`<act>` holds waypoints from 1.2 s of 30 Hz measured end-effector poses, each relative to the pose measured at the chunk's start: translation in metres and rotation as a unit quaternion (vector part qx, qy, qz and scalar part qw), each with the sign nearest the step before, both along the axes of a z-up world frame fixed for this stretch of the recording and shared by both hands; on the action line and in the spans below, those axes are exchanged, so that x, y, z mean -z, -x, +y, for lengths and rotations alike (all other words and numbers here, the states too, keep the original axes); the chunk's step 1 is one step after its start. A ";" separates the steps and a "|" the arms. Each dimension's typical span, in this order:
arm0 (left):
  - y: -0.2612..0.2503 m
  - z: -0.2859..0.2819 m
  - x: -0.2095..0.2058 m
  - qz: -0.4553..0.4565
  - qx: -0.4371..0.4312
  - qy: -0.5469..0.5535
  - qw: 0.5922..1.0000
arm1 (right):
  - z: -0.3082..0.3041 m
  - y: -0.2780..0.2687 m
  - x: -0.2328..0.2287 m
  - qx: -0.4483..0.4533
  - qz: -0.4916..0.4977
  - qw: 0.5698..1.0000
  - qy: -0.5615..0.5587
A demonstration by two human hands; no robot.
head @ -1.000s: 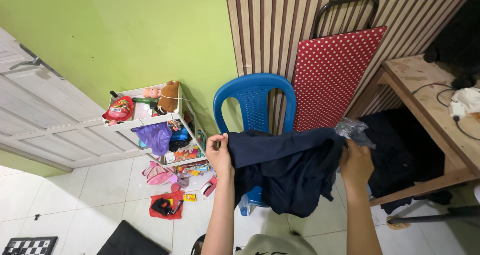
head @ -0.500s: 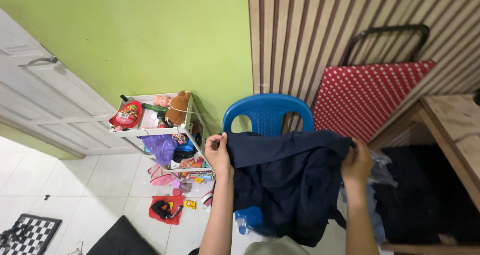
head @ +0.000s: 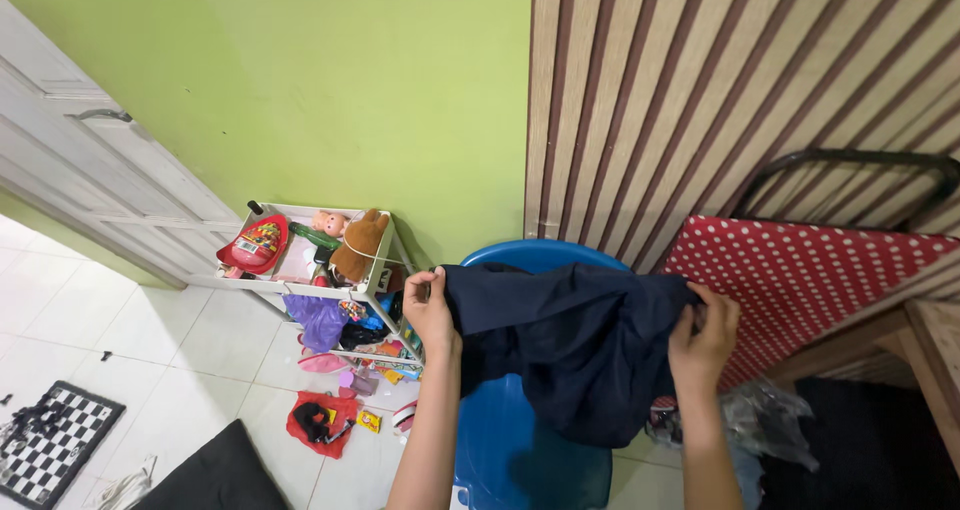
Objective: The person picks up clothing and objects from a desk and floor, placing them into a backpack or small bag.
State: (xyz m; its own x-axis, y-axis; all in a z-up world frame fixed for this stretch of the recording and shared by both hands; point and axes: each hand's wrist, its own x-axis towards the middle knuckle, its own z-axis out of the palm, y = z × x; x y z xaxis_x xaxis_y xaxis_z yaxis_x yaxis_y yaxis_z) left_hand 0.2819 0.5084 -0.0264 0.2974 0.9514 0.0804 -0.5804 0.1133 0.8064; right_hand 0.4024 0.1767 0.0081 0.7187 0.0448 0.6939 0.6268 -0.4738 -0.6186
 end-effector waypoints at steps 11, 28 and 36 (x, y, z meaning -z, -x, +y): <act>-0.085 0.085 0.043 0.017 -0.072 0.007 0.997 | 0.079 -0.082 0.011 -0.062 -0.030 0.996 0.059; -0.160 0.090 0.147 0.078 0.095 -0.124 0.985 | 0.128 -0.151 0.111 -0.079 0.100 0.971 0.202; -0.150 0.066 0.135 0.373 0.158 -0.396 0.824 | 0.132 -0.148 0.120 -0.051 0.050 0.970 0.233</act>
